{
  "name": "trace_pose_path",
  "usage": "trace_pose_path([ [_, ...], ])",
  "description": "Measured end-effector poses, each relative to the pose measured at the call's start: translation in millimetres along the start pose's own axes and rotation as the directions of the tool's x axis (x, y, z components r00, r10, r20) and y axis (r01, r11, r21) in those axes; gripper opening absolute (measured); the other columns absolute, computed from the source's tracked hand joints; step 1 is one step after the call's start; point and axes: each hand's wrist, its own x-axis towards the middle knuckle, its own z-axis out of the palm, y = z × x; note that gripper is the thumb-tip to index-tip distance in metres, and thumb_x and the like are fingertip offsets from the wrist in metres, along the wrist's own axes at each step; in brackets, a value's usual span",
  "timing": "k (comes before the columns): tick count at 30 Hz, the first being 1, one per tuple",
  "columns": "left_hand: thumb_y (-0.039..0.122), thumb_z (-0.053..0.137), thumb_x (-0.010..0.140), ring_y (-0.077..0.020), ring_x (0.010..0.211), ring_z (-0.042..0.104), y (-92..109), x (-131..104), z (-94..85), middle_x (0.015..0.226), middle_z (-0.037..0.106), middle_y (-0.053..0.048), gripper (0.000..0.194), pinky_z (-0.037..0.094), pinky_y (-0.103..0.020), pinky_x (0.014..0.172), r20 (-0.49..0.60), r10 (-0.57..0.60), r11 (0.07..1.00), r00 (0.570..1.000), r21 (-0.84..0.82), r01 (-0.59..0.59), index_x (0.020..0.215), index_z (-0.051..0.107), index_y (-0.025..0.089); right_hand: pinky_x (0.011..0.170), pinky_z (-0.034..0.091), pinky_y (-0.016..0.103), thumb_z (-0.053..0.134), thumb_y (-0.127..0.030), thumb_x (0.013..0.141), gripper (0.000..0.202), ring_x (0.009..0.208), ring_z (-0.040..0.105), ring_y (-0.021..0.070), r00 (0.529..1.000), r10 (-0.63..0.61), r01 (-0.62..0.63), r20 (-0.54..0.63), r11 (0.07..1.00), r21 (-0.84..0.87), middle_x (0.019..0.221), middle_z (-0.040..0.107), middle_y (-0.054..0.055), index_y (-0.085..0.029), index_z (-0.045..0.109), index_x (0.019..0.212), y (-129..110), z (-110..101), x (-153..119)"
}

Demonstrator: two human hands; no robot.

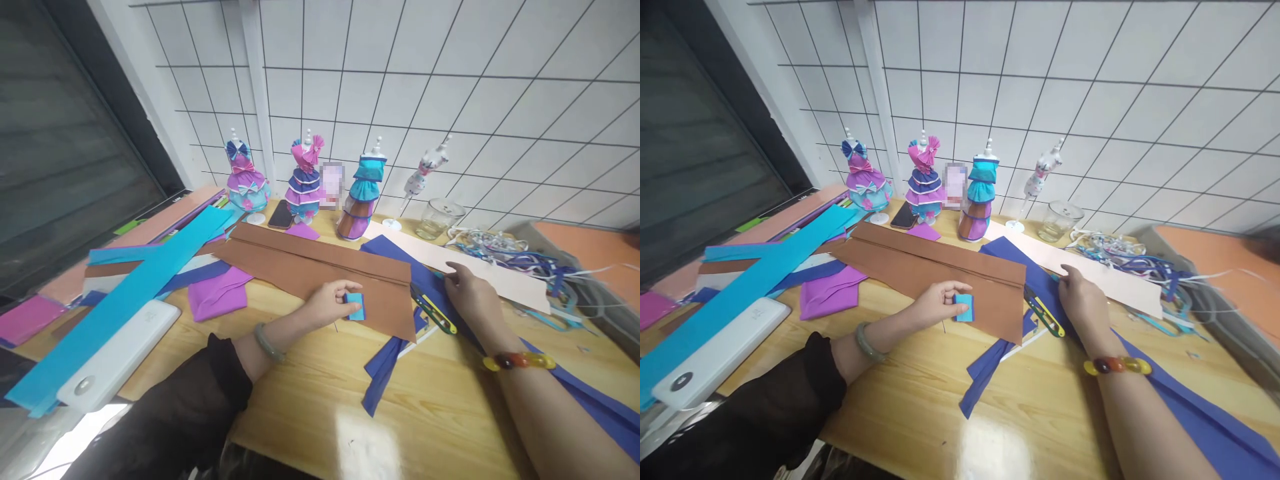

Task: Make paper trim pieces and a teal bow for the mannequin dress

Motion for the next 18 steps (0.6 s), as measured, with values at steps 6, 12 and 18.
trace_pose_path([
  [6,0.022,0.068,0.066,-0.0095,0.068,0.058,-0.1,0.1,-0.8,0.079,0.060,-0.004,0.047,0.049,-0.021,0.060,-0.006,-0.001,1.000,1.000,0.004,0.001,0.109,0.054,0.010,0.072,0.053,0.030,0.058,-0.027,0.075,0.049,0.072,0.066,0.0176,0.987,0.155,-0.159,0.041,0.911,0.380,0.089,0.069,0.011,-0.013,0.052,0.122,0.9,-22.1,-0.2],
  [12,0.026,0.064,0.070,-0.0089,0.060,0.056,-1.2,1.0,-1.8,0.075,0.060,-0.004,0.044,0.048,-0.022,0.055,0.011,0.030,0.999,0.999,0.030,-0.031,0.109,0.055,0.008,0.079,0.053,0.026,0.064,-0.019,0.070,0.044,0.071,0.066,0.0138,0.959,0.273,-0.240,0.074,0.645,0.726,0.084,0.067,0.006,-0.015,0.059,0.114,16.0,-29.6,-6.6],
  [18,0.026,0.064,0.070,-0.0087,0.058,0.056,-1.3,1.2,-1.7,0.072,0.060,-0.003,0.038,0.047,-0.021,0.055,-0.001,0.029,0.998,1.000,0.064,-0.029,0.104,0.058,0.009,0.084,0.052,0.031,0.067,-0.022,0.070,0.047,0.091,0.065,0.0231,0.955,0.292,-0.205,0.045,0.545,0.813,0.116,0.059,0.018,-0.014,0.057,0.116,24.9,-44.3,-3.1],
])
